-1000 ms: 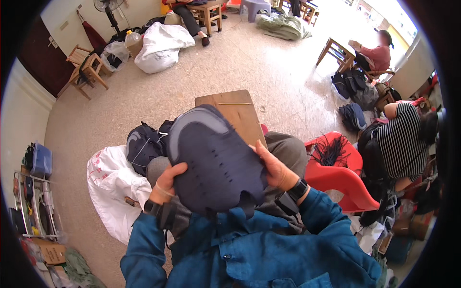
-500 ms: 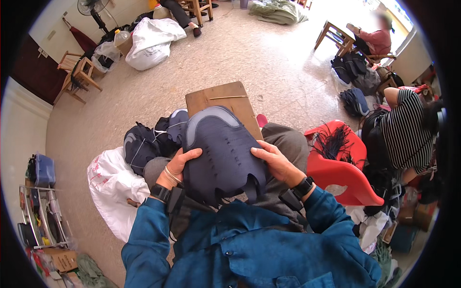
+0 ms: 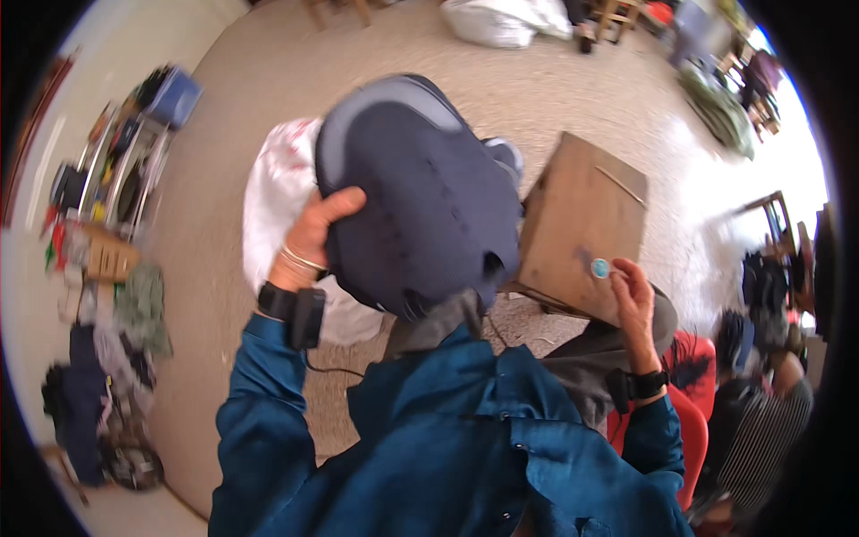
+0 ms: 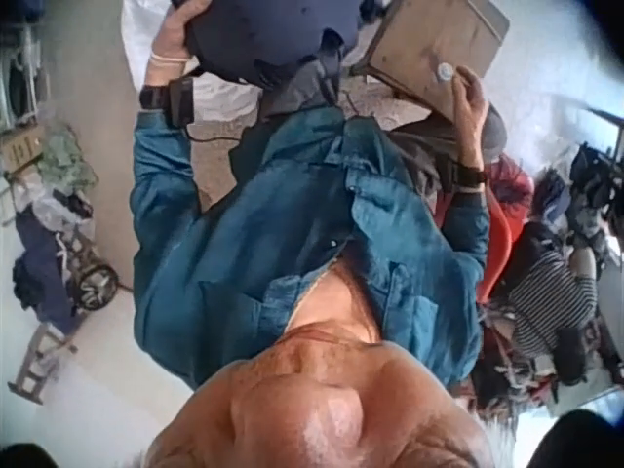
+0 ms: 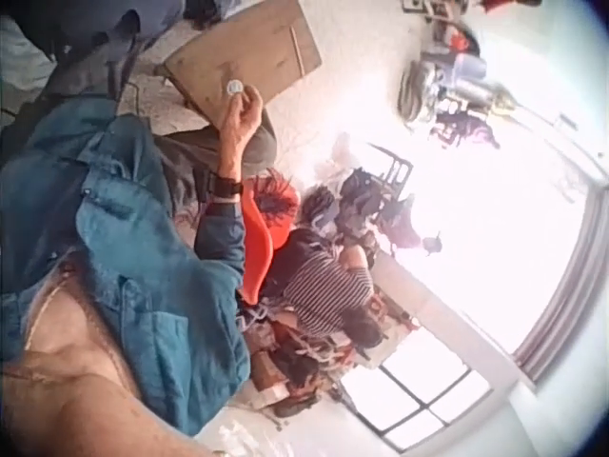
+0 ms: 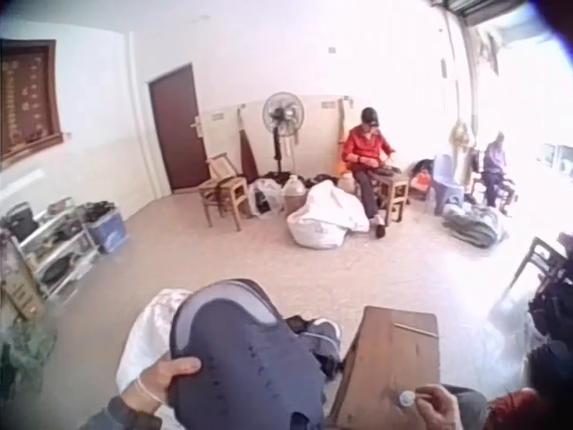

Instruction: Organizing and bundling shoe upper components using rubber bands in a factory setting.

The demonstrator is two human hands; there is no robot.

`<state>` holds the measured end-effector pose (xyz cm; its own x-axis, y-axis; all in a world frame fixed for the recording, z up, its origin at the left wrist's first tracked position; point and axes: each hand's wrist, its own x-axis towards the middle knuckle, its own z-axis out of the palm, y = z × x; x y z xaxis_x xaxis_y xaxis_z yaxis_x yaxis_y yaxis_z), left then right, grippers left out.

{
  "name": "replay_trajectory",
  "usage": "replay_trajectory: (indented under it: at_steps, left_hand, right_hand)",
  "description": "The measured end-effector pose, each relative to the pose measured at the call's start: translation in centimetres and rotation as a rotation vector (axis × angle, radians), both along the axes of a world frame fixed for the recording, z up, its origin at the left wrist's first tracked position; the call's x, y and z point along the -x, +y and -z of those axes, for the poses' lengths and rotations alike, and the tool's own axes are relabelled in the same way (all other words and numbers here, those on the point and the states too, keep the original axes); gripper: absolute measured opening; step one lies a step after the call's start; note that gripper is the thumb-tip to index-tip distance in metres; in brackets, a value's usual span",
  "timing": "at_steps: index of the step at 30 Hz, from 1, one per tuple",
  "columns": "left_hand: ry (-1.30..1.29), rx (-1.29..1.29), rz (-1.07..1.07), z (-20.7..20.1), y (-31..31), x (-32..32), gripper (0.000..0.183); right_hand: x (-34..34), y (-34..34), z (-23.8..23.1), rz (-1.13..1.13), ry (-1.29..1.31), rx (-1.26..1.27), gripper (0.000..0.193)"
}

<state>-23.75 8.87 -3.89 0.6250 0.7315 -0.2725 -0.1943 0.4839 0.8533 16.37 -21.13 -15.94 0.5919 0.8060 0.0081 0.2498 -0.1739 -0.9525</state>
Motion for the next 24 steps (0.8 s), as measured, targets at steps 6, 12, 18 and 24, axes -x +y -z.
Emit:
replay_trajectory:
  at_steps: [6, 12, 18, 24]
  left_hand:
    - [0.352, -0.130, -0.397, 2.4, -1.6, 17.1, 0.051]
    - [0.587, 0.232, -0.594, 13.6, -8.7, 30.0, 0.047]
    - [0.744, 0.518, -0.729, 24.6, -17.5, 36.7, 0.052]
    - [0.945, 0.503, -0.872, 25.9, -16.2, 34.1, 0.054]
  right_hand:
    - [2.3, 7.8, -1.9, -0.206, -0.434, 0.138, 0.038]
    - [3.2, 11.2, 1.4, -0.346, -0.825, 0.112, 0.042]
    - [4.6, 11.3, 3.2, -0.309, -1.016, 0.211, 0.050]
    - [4.8, 11.1, 3.4, -0.268, -1.032, 0.274, 0.051]
